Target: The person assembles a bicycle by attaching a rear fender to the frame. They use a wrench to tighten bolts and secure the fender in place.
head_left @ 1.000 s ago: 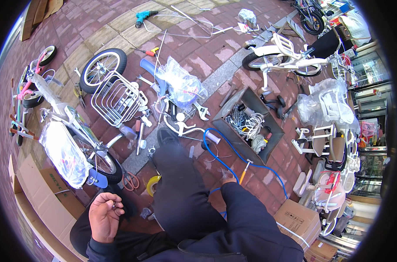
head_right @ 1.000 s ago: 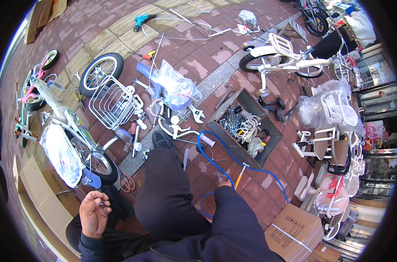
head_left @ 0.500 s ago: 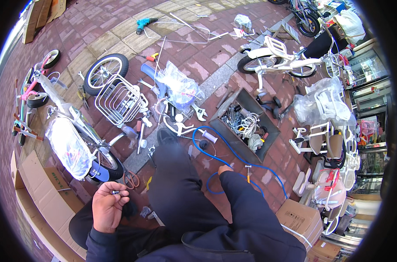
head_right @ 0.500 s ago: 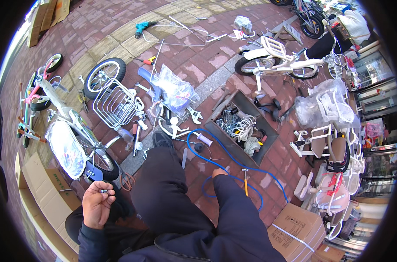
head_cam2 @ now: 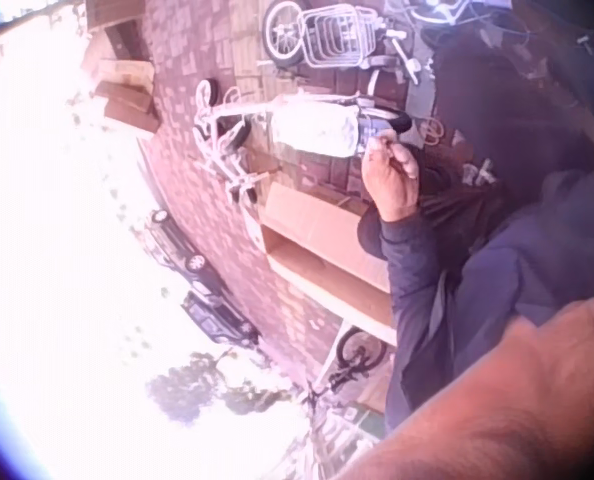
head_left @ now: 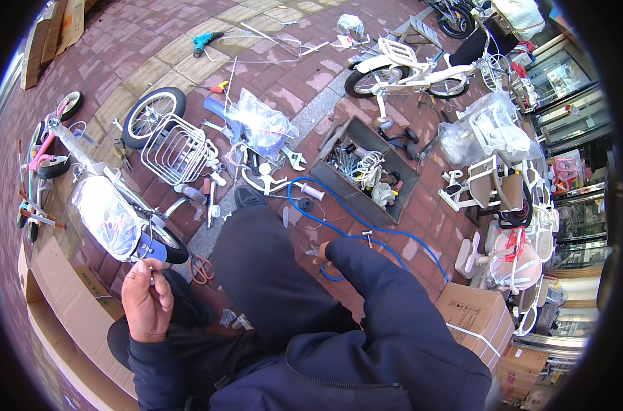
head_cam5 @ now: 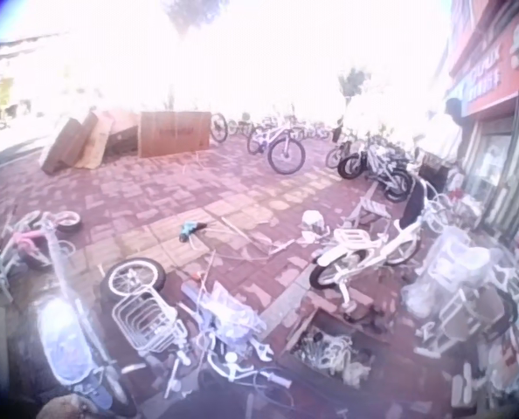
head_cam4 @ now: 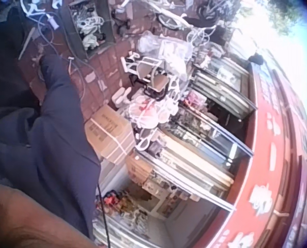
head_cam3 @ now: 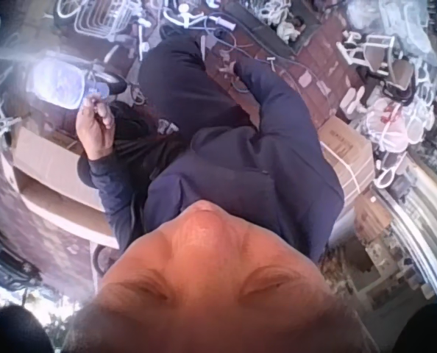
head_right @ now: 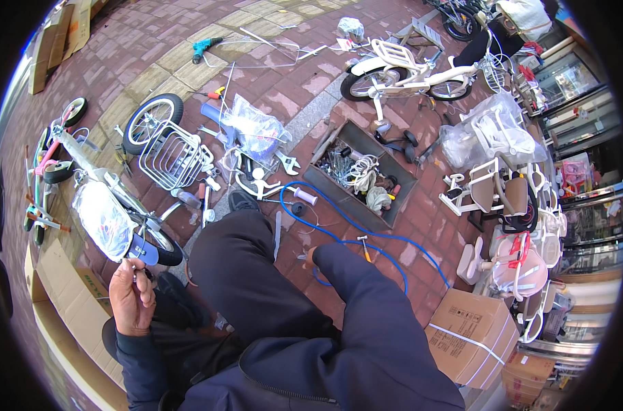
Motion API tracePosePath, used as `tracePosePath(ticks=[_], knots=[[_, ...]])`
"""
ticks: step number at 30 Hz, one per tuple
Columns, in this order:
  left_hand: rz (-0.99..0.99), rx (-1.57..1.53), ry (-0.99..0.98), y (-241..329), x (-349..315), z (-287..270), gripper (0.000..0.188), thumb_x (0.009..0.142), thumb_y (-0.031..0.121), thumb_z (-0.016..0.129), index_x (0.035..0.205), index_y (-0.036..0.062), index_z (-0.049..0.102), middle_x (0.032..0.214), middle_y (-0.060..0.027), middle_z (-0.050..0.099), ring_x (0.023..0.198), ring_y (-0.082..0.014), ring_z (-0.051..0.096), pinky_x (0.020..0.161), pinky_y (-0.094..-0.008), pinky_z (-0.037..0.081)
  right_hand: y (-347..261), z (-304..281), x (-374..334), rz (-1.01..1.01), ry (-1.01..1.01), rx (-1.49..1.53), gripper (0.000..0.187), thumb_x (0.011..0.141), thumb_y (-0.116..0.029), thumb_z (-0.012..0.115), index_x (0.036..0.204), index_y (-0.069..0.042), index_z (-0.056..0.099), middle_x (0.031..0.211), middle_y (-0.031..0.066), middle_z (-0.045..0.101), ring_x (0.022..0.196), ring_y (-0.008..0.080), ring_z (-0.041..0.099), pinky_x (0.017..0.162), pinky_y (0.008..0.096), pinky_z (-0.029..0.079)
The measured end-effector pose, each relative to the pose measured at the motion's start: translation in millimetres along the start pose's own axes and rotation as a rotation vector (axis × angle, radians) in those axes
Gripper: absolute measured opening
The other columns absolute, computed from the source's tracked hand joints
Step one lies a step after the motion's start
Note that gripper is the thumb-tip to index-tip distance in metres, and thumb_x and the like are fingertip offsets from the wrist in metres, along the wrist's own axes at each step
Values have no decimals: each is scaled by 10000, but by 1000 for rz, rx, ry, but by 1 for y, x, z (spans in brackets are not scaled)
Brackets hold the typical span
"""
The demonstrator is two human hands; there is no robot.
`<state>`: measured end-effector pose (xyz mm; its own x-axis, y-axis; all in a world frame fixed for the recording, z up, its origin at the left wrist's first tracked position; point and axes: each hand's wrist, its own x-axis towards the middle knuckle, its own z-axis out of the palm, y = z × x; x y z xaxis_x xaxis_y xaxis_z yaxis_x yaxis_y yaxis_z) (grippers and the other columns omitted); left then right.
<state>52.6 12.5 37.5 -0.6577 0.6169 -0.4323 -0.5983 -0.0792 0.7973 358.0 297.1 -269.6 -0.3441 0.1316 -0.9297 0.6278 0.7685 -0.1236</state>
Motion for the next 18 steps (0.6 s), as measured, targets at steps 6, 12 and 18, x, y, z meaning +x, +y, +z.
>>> tracePosePath(ticks=[6,12,18], knots=[[161,-209,-21,28,-3,-15,382,1067,381,433,961,43,575,510,31,392,368,-66,361,345,-211,297,11,-14,-22,32,-67,-162,580,911,-530,565,1225,-55,678,1244,191,651,1172,328,617,964,420,491],[199,-261,42,38,-2,-22,255,1055,273,486,1038,34,572,660,17,471,538,-68,445,470,-187,364,4,-48,-21,132,331,5,493,896,-477,553,1091,-57,723,1117,208,689,1085,347,649,936,432,503],[258,-305,104,51,-4,-43,178,998,103,489,1127,22,579,932,-29,584,775,-97,570,575,-182,472,-17,-134,-42,-217,656,442,427,887,-408,622,1002,-15,743,986,195,716,977,314,679,853,403,517]])
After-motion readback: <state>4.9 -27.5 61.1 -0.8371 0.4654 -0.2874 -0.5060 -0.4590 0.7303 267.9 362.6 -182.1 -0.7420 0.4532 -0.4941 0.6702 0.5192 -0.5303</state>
